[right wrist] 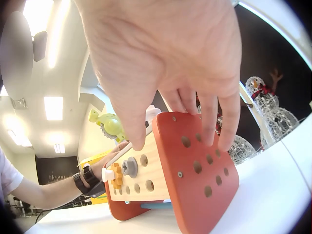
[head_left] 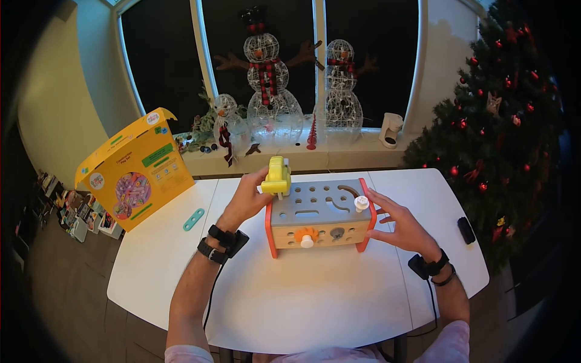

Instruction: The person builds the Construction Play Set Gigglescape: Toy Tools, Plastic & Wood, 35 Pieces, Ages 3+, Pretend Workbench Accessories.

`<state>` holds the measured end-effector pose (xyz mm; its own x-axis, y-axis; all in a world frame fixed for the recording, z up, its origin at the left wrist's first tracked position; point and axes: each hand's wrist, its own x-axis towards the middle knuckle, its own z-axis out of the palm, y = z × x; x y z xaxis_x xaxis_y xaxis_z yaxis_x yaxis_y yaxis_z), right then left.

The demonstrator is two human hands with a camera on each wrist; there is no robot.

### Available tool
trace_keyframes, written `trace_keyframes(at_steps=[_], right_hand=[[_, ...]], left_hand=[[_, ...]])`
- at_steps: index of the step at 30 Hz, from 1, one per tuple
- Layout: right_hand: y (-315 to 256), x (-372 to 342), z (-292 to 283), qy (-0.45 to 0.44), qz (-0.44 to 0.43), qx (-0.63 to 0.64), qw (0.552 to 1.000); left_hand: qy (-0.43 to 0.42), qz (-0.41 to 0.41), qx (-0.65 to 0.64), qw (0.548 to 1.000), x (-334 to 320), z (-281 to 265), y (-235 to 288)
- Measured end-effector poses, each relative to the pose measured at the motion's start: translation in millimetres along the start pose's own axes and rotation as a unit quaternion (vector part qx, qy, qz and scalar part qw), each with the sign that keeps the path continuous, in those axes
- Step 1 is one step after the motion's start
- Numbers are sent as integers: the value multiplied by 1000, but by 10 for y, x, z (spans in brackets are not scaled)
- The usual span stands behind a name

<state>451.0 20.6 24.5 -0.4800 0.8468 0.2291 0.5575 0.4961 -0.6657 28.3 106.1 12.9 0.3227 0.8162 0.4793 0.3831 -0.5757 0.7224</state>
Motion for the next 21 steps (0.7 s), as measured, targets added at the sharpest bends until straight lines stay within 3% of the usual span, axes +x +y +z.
trace_keyframes(at_steps=[11, 14, 16, 21], right_hand=[[3, 26, 39, 52, -44, -22, 997], [-86, 32, 17, 48, -7, -41, 998], [-88, 32, 25, 45, -16, -26, 999], [58, 243, 18, 46, -34, -35, 998]], left_hand=[[-25, -2, -32, 999, -9, -9, 1], [-36, -8, -32, 999, -38, 9, -58], [-34, -60, -58, 996, -90, 26, -54], [-28, -85, -16, 996, -210, 19, 96]])
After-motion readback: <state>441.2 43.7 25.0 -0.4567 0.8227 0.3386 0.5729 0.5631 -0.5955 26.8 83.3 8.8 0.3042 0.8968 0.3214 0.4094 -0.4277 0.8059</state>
